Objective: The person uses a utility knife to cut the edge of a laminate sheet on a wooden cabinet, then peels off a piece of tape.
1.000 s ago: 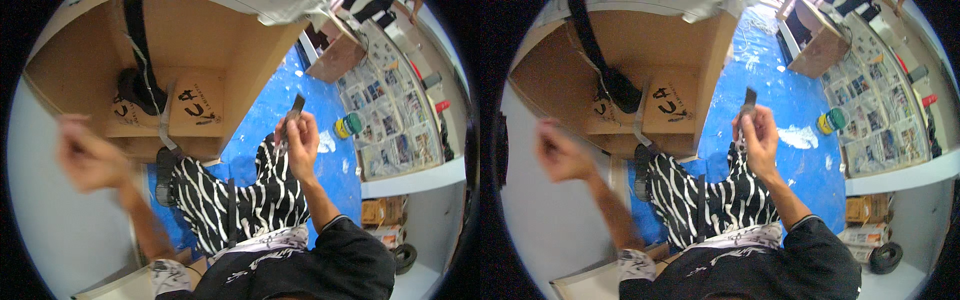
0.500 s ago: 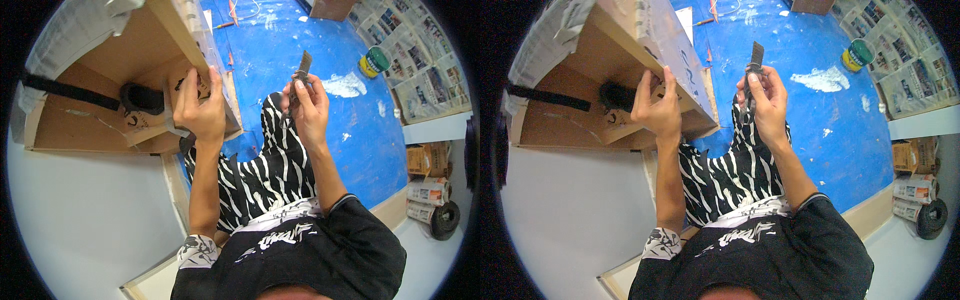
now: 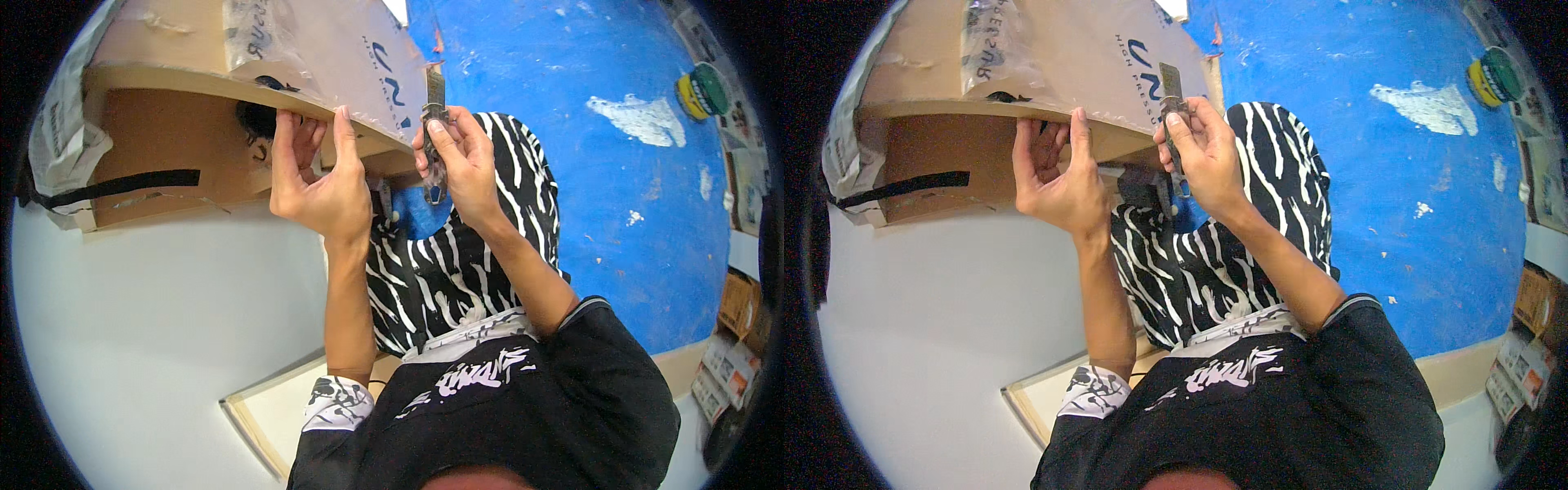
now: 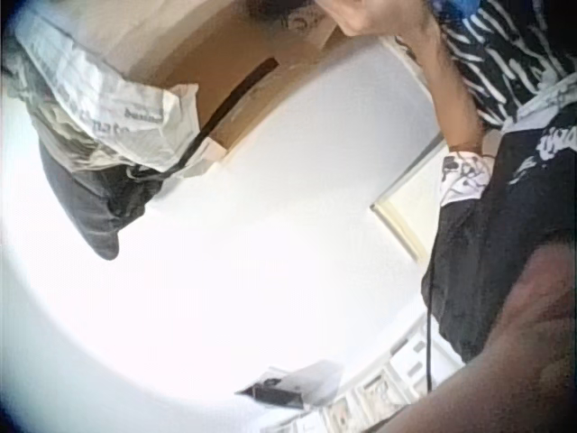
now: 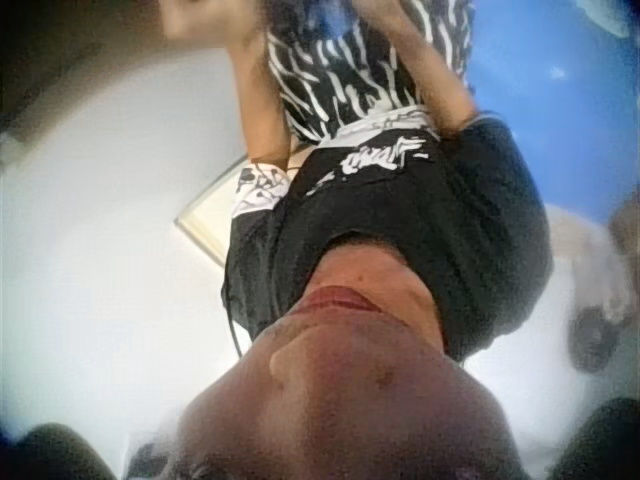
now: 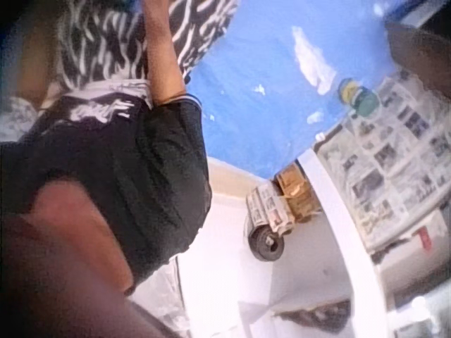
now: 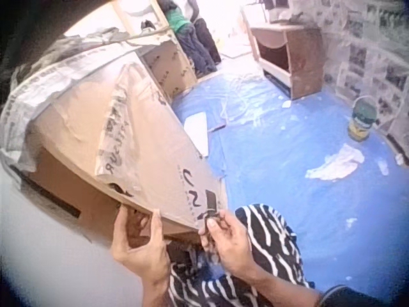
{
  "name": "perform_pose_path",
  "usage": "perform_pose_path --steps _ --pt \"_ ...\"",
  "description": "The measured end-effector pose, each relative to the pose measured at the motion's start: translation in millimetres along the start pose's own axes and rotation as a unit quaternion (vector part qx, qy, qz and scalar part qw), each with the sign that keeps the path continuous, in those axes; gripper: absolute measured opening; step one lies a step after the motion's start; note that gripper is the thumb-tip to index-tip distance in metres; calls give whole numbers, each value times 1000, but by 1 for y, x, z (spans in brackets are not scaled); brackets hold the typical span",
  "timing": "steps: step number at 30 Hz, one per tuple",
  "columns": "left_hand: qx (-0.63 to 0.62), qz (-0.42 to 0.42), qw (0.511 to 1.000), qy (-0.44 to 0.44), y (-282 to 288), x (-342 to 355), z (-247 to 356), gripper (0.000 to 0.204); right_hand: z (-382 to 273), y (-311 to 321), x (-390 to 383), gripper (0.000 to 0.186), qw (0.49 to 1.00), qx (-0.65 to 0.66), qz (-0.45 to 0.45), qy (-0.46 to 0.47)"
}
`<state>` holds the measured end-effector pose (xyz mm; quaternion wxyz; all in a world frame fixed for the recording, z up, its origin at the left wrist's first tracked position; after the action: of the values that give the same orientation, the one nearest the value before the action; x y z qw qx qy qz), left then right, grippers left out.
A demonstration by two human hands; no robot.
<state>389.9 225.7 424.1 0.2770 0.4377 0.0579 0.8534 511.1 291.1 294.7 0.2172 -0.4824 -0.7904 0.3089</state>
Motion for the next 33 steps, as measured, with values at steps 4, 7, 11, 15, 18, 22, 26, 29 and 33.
perform_pose_path --steps 4,7,11,15,18,22,26,29,33 --pt "33 -45 998 -2 -2 -6 -2 69 16 6 0 11 1000 11 -5 -25" --pt "65 -81 995 -7 -10 -20 -3 87 32 18 2 11 999 11 -2 -32" --pt "78 -75 994 18 -18 -20 -10 93 39 26 2 11 997 41 19 -60" --pt "97 -61 993 21 -14 -20 -17 90 41 28 4 10 995 67 8 -72" --pt "72 -41 996 24 -15 -20 -17 82 41 36 -1 12 994 57 27 -89" --pt "-22 6 996 82 -13 -9 -8 49 39 38 2 13 994 47 18 -97" --pt "10 -15 995 97 -2 3 -2 37 37 36 1 14 996 16 13 -91" --pt "31 11 999 32 11 25 24 29 32 33 1 15 997 6 13 -73" --pt "13 118 992 -32 19 69 76 28 32 38 3 15 997 -8 16 -77"
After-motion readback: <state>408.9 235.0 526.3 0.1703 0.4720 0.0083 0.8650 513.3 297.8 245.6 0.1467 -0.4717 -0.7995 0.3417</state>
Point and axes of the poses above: each hand's wrist, its own x-axis towards the middle knuckle, its own y-axis out of the back of the hand, z = x × y, the point moved 7 cm from there along x, towards the middle knuckle, and after that the axes turned 6 degrees about -z, right-handed, at the moved point
